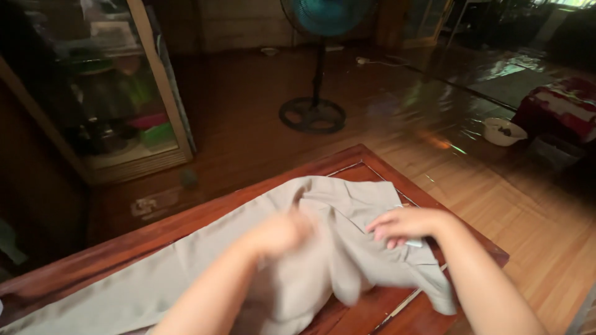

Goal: The person folds a beige pair of pants and a white shirt on a wooden table. They smooth and fold each garment neatly, then place the folded items aside.

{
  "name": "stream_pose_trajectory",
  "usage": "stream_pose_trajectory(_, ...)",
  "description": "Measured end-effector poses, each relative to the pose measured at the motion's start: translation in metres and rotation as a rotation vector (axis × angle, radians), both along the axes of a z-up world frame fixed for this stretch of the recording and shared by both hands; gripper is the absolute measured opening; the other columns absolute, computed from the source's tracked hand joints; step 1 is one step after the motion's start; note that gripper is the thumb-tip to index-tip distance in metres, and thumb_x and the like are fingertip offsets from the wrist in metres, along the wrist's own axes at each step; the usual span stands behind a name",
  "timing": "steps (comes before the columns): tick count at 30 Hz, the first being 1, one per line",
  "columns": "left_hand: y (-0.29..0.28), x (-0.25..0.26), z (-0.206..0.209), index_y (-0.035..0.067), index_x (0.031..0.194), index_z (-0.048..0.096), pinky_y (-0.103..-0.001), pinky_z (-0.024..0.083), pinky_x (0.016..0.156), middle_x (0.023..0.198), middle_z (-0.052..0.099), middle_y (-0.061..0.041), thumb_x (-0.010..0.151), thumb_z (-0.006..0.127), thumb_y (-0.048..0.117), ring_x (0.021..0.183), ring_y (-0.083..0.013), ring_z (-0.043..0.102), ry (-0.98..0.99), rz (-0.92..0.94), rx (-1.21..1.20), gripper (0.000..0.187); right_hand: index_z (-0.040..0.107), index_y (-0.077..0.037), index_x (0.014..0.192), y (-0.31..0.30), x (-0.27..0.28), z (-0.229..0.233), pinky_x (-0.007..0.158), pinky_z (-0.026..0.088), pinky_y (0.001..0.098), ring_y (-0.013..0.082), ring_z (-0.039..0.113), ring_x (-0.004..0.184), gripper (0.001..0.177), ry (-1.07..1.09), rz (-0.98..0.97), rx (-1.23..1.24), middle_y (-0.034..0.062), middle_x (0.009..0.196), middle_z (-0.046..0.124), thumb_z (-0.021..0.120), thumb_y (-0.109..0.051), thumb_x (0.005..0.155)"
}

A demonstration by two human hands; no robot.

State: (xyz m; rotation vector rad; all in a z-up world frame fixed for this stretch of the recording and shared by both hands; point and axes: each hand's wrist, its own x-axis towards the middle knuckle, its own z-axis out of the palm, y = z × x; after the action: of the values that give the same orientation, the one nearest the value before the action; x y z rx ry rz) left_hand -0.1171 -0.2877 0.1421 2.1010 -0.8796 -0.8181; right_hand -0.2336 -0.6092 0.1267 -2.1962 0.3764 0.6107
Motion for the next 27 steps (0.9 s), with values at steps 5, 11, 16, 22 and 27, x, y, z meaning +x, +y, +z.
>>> stream_pose_trajectory(5,-0.001,0.132,-0.105,0.021,0.122,0.074,-0.048,0.057,0.097,0.114,0.077,-0.010,0.090,0.064,0.055,0.115,-0.0327,0.070,-0.416,0.350,0.008,0.047,0.050,-0.006,0.155,-0.091,0.010,-0.061,0.115,0.034,0.0483,0.0392,0.045,0.134,0.101,-0.120,-0.282,0.326,0.0272,0.151,0.049,0.021,-0.077,0.090)
stream_pose_trajectory(11,0.054,0.121,-0.125,0.024,0.128,0.069,-0.043,0.058,0.101,0.123,0.072,-0.005,0.081,0.078,0.045,0.119,-0.0294,0.069,-0.473,0.330,0.198,0.051,0.072,-0.014,0.134,-0.086,0.019,-0.069,0.073,0.062,0.0289,0.0183,0.078,0.087,0.054,-0.285,-0.115,0.049,0.0086,0.115,0.083,0.078,-0.011,0.081)
stream_pose_trajectory(16,0.078,0.116,-0.145,0.024,0.121,0.073,-0.043,0.059,0.099,0.120,0.068,-0.005,0.081,0.080,0.036,0.115,-0.0322,0.069,-0.729,0.242,0.188,0.043,0.071,-0.051,0.122,-0.182,0.060,-0.115,0.106,0.056,0.0311,0.0084,0.070,0.121,0.058,-0.270,-0.177,-1.081,-0.0176,0.124,0.075,0.080,-0.068,0.068)
stream_pose_trajectory(22,0.105,0.097,-0.142,0.012,0.108,0.065,-0.050,0.052,0.088,0.106,0.069,-0.017,0.087,0.059,0.020,0.101,-0.0381,0.064,-0.823,0.127,0.116,0.022,0.067,-0.034,0.107,-0.124,0.057,-0.057,0.113,0.022,0.0303,0.0276,0.051,0.137,0.035,-0.427,-0.724,-0.605,-0.0064,0.127,0.074,0.050,-0.044,0.078)
stream_pose_trajectory(27,0.116,0.082,-0.108,0.013,0.093,0.058,-0.048,0.050,0.078,0.093,0.076,-0.011,0.101,0.049,0.030,0.088,-0.0368,0.068,-0.604,0.311,0.122,0.021,0.077,-0.022,0.090,-0.144,0.086,-0.054,0.114,0.025,0.0558,0.0355,0.064,0.115,0.045,-0.570,-0.756,-0.606,0.0060,0.106,0.079,0.054,-0.061,0.092)
